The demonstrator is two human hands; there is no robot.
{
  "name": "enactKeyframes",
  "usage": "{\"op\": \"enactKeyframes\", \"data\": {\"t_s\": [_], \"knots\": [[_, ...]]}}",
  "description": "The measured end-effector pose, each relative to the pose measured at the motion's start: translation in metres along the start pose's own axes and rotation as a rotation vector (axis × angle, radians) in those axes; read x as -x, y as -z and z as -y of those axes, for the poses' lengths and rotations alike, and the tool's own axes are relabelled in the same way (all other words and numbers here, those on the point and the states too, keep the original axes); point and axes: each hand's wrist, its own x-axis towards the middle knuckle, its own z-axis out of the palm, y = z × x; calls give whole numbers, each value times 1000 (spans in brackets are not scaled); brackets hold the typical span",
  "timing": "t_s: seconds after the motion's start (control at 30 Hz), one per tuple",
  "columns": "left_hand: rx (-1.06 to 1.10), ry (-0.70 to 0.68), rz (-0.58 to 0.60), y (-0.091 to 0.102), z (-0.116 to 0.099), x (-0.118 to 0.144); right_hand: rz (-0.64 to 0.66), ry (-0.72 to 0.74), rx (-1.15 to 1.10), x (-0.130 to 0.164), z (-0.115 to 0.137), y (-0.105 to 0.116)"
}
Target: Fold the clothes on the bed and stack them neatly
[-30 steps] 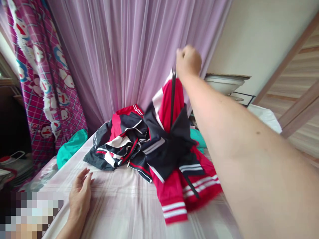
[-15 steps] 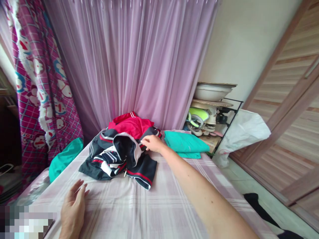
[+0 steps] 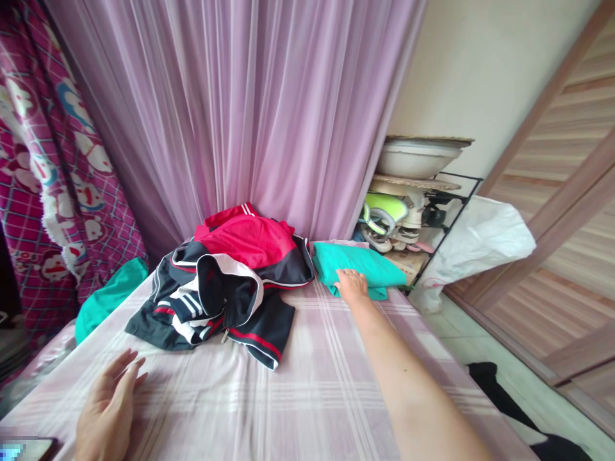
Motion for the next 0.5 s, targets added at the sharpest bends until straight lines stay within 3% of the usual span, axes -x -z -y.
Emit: {"op": "enactKeyframes", "data": {"t_s": [0.17,0.3,0.4,0.5], "knots": [[-12,15,9,1,-2,-1,19,1,7,-11,1,11],[-5,9,9,0,-4,-1,-33,-21,-5,-2,-6,29],[-9,-12,10,0,0,-2,-212,-1,-80,17,-19,60],[-4,-38,15,-1,8,-6,-454,117,-264,47,-36,113]]}}
